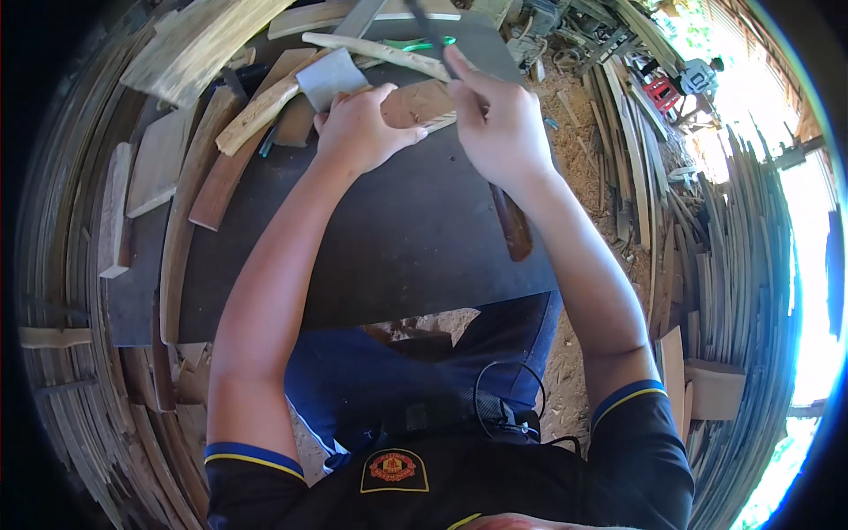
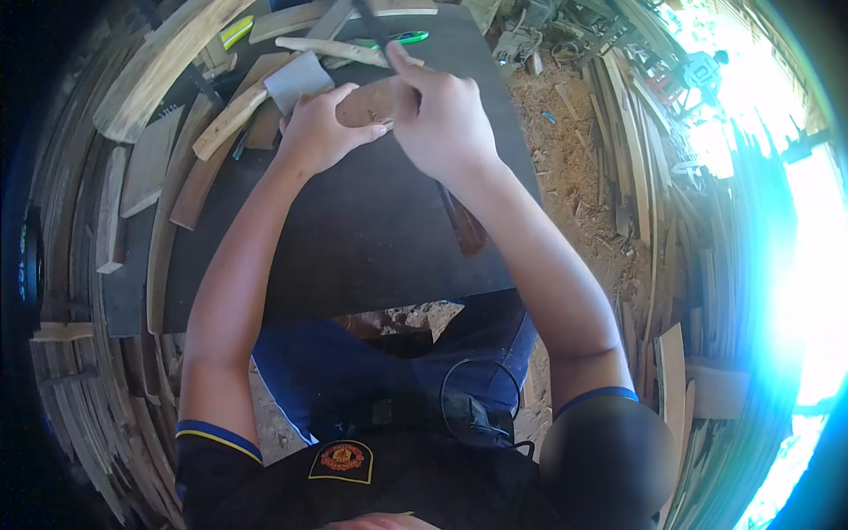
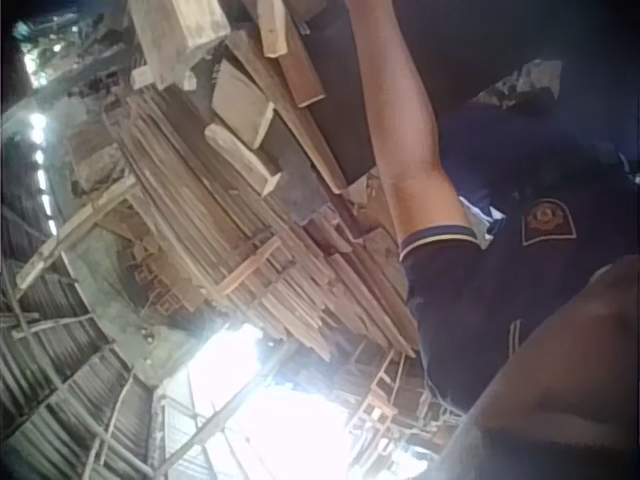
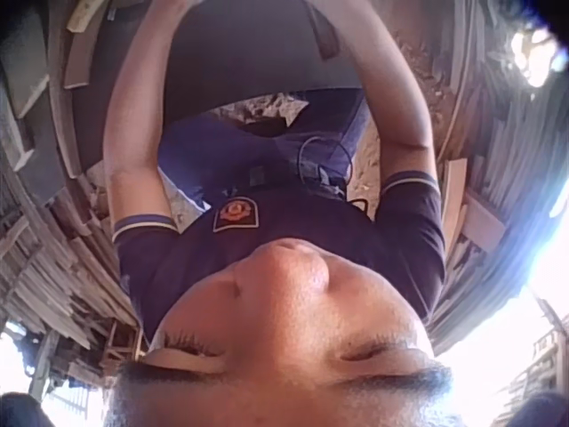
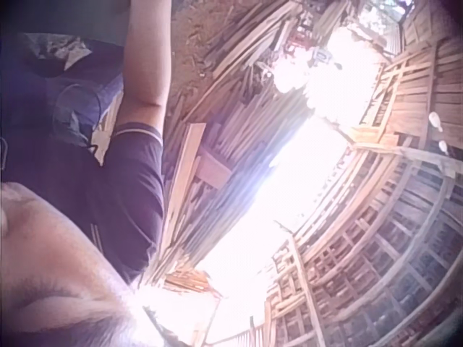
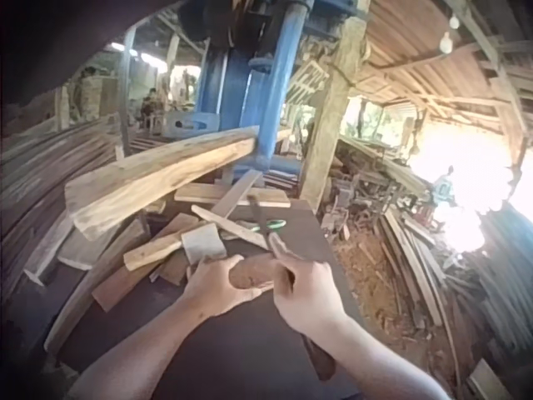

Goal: The person uses a chisel and a mallet to carve and shape a small block of wood on a workbench. They repeatedly strike the chisel to remove wood shavings, rotate the block to work on different sides, and occasionally inspect the carved surface. The task continues throughout the clip with consistent hand-tool coordination.

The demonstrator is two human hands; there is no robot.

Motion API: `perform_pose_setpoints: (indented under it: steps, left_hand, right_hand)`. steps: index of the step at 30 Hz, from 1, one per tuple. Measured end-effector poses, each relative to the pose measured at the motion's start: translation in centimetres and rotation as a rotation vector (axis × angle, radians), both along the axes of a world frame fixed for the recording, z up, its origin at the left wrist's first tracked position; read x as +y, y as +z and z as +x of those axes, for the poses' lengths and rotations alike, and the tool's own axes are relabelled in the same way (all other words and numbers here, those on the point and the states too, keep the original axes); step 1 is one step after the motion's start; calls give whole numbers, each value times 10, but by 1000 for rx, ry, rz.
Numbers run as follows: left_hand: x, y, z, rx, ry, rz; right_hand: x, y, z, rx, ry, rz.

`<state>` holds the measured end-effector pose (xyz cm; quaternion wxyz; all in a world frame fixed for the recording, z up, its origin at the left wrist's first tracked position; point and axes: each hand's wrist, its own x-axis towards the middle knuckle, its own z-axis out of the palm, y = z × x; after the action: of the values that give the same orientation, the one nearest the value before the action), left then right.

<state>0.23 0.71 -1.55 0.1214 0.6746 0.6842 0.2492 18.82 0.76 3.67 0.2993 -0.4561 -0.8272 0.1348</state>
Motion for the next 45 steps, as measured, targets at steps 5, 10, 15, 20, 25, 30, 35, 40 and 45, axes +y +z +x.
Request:
perform_pose_setpoints:
  steps: [5, 10, 15, 20, 25, 30, 35, 40, 45]
  left_hand:
    - [-4, -2, 1, 13, 24, -63]
    - [4, -3, 3, -7, -15, 11]
    - [2, -6, 6, -38, -17, -10]
    - [0, -5, 1, 8, 33, -37]
    - [12, -2, 4, 15, -22, 21]
    - [3, 0, 10, -46, -51, -3]
    - [1, -1, 5, 2, 9, -42]
    - [-5, 1, 10, 11, 18, -10]
    - [-49, 9, 5, 10, 17, 348]
  right_hand:
    - [6, 5, 6, 25, 17, 15]
    - [16, -5, 6, -219, -22, -4]
    - [1, -4, 7, -65, -76, -80]
    - [-3, 8, 3, 102, -95, -80]
    - [24, -33, 16, -185, -9, 223]
    - [-4, -20, 10, 77, -85, 17]
    - [-18, 12, 0, 152, -142, -122]
    - [-5, 3, 13, 158, -103, -100]
    - [-2, 8, 28, 208, -150, -316]
